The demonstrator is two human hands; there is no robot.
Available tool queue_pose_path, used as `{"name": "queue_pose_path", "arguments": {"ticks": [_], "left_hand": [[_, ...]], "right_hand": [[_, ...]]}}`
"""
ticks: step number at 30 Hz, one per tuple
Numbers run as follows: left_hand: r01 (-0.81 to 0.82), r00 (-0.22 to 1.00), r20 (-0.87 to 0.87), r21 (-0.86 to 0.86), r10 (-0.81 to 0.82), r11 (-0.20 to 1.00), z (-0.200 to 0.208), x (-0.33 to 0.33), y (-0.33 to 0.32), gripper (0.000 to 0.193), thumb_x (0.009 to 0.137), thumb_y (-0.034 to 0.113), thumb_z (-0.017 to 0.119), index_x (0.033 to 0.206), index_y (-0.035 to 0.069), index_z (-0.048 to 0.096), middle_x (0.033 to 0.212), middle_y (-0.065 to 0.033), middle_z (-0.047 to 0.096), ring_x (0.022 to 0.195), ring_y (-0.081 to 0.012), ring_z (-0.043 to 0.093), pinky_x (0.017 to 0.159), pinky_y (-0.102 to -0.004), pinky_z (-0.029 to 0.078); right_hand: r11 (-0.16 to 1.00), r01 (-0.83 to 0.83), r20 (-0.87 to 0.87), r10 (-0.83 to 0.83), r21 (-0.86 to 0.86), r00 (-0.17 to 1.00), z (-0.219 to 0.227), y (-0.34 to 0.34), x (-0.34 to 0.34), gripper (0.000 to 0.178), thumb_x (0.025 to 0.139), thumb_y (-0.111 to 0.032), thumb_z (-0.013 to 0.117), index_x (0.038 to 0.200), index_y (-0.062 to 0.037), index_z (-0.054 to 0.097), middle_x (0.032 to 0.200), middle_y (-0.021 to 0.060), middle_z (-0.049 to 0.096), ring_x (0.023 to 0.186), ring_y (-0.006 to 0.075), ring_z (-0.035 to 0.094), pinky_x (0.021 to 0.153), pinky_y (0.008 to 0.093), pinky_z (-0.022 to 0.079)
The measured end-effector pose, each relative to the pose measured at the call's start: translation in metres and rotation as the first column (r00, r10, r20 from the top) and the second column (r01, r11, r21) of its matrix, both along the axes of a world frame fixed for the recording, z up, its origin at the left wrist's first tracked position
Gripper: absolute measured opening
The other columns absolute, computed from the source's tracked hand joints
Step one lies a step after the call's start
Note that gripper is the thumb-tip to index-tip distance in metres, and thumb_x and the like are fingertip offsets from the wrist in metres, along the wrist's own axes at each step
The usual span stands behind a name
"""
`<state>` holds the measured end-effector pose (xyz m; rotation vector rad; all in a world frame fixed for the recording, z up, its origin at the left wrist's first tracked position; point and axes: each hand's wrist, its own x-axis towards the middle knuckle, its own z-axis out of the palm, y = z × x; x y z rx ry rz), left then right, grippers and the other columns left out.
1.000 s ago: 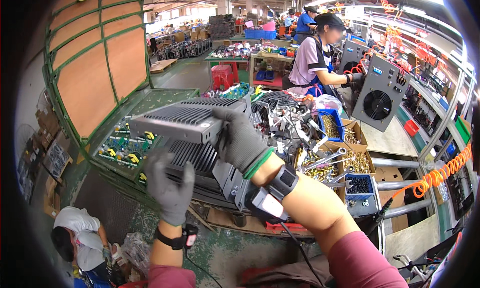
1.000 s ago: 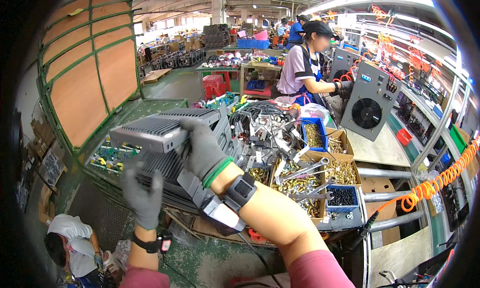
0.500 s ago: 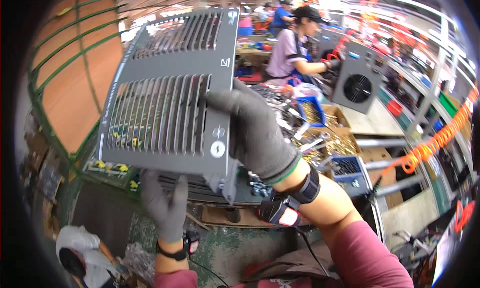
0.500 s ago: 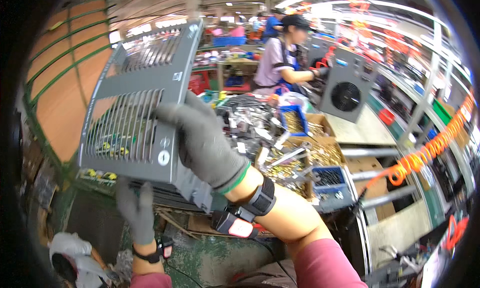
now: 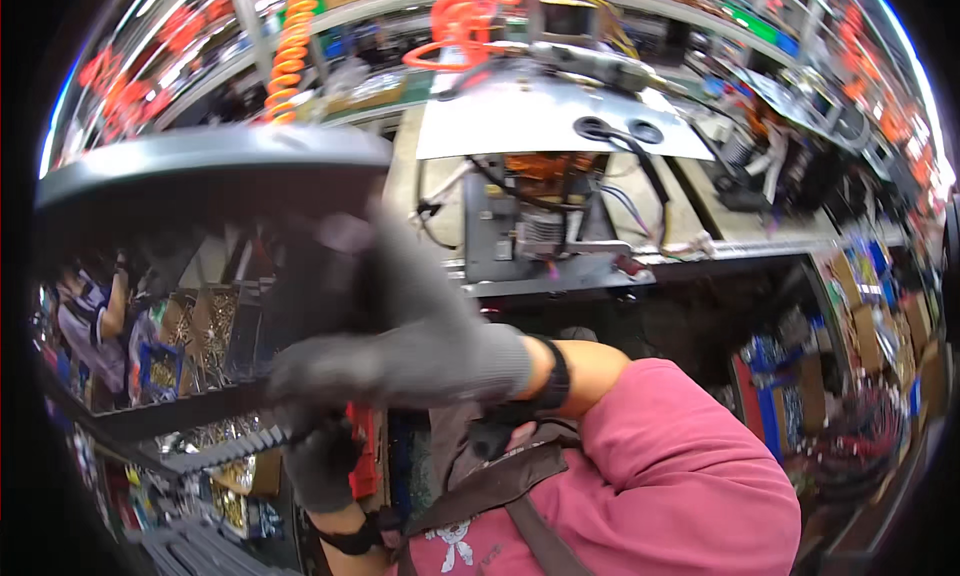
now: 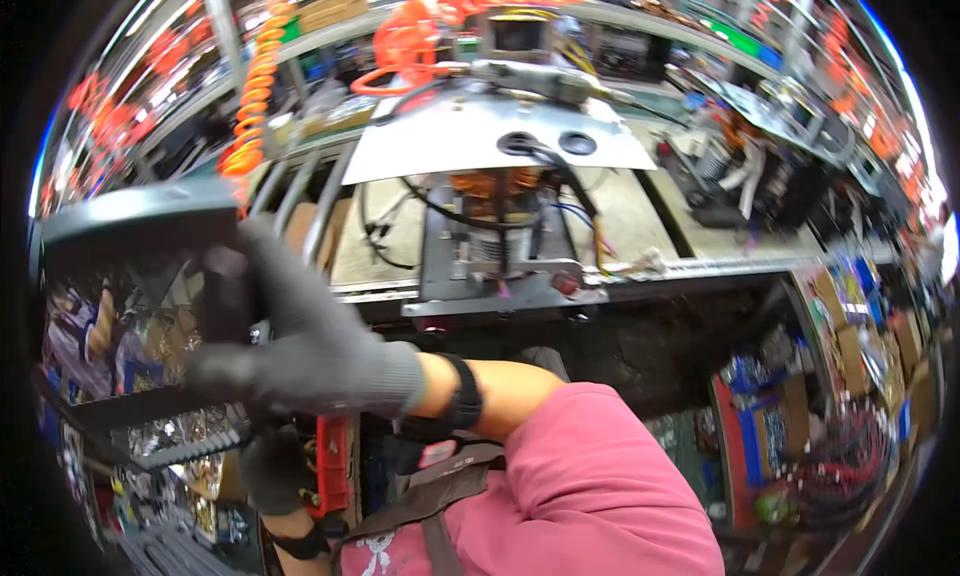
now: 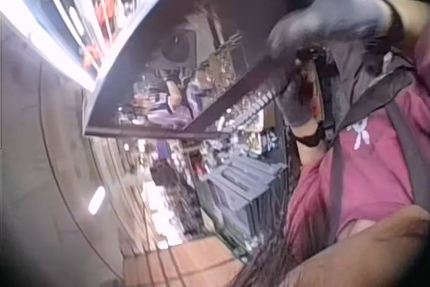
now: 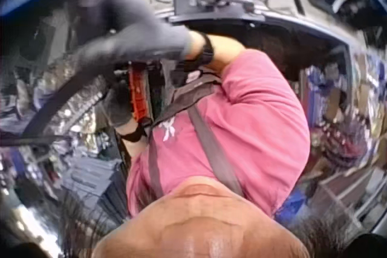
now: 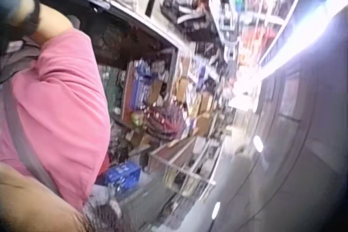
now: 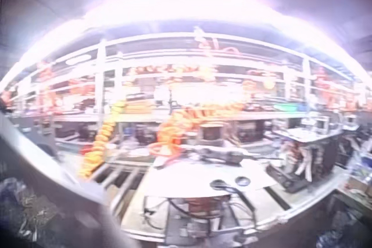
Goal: Assembling the internal components, wiring, and external housing of an industrial MIG/MAG welding machine on an assembly line.
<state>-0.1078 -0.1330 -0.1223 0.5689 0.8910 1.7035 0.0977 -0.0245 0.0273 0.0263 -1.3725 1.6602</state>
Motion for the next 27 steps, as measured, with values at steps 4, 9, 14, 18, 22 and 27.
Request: {"name": "queue_pose_path", "arguments": {"ticks": [4, 9, 14, 18, 22, 27], "left_hand": [[0.101, 0.735, -0.677, 0.166, 0.038, 0.981, -0.026, 0.03, 0.07, 0.027, 0.091, 0.029, 0.05, 0.099, 0.005, 0.059, 0.085, -0.0132, 0.062, 0.075, -0.0209, 0.059, 0.066, -0.0379, 0.05], [0.076, 0.61, -0.77, 0.291, 0.187, 0.954, -0.024, 0.06, 0.12, 0.02, 0.089, 0.02, 0.051, 0.077, 0.005, 0.054, 0.069, -0.009, 0.054, 0.066, -0.0161, 0.054, 0.059, -0.0379, 0.046], [0.361, 0.88, -0.431, 0.335, -0.2, 0.87, -0.008, 0.055, 0.127, 0.021, 0.078, 0.013, 0.065, 0.065, 0.005, 0.05, 0.069, -0.0086, 0.054, 0.064, -0.0161, 0.053, 0.058, -0.0285, 0.046], [0.464, 0.685, -0.719, 0.307, -0.117, 0.831, -0.003, 0.08, 0.131, 0.012, 0.075, 0.008, 0.064, 0.067, 0.006, 0.055, 0.072, -0.0084, 0.058, 0.07, -0.0176, 0.055, 0.066, -0.0309, 0.045], [0.329, 0.617, -0.785, 0.19, -0.058, 0.925, 0.005, 0.128, 0.133, 0.01, 0.068, 0.004, 0.065, 0.064, 0.005, 0.055, 0.078, -0.0094, 0.063, 0.075, -0.0185, 0.056, 0.069, -0.0277, 0.044], [0.273, 0.959, -0.021, -0.193, -0.282, 0.943, 0.011, 0.151, 0.133, 0.027, 0.071, -0.002, 0.054, 0.098, -0.002, 0.054, 0.075, -0.0093, 0.058, 0.064, -0.0157, 0.055, 0.062, -0.0256, 0.046]], "right_hand": [[0.802, 0.593, 0.016, -0.596, 0.074, 0.803, -0.021, 0.002, 0.09, 0.063, 0.068, -0.006, 0.081, 0.118, -0.0081, 0.042, 0.1, 0.0033, 0.056, 0.093, 0.0103, 0.055, 0.077, 0.027, 0.049], [0.76, 0.602, 0.23, -0.649, 0.247, 0.725, -0.061, 0.006, 0.157, 0.056, 0.066, -0.007, 0.082, 0.111, -0.0085, 0.049, 0.111, 0.0051, 0.056, 0.106, 0.0144, 0.053, 0.089, 0.0308, 0.046], [0.536, 0.517, 0.4, -0.844, 0.667, 0.358, -0.095, 0.02, 0.198, 0.036, 0.066, -0.016, 0.075, 0.099, -0.018, 0.062, 0.129, 0.0138, 0.051, 0.121, 0.0328, 0.047, 0.1, 0.037, 0.038], [0.483, 0.677, 0.479, -0.851, 0.556, 0.214, -0.115, 0.038, 0.234, 0.025, 0.063, -0.017, 0.074, 0.086, -0.0222, 0.067, 0.134, 0.0077, 0.05, 0.129, 0.0348, 0.038, 0.106, 0.0384, 0.028], [0.264, 0.318, 0.322, -0.935, 0.911, -0.146, -0.131, 0.046, 0.274, 0.02, 0.065, -0.018, 0.072, 0.082, -0.0244, 0.065, 0.129, 0.0051, 0.054, 0.128, 0.0356, 0.04, 0.108, 0.0463, 0.024], [0.283, 0.244, 0.314, -0.944, 0.927, -0.097, -0.152, 0.043, 0.298, 0.018, 0.069, -0.017, 0.071, 0.085, -0.0214, 0.064, 0.119, 0.0077, 0.058, 0.125, 0.0324, 0.044, 0.107, 0.0459, 0.028]]}}
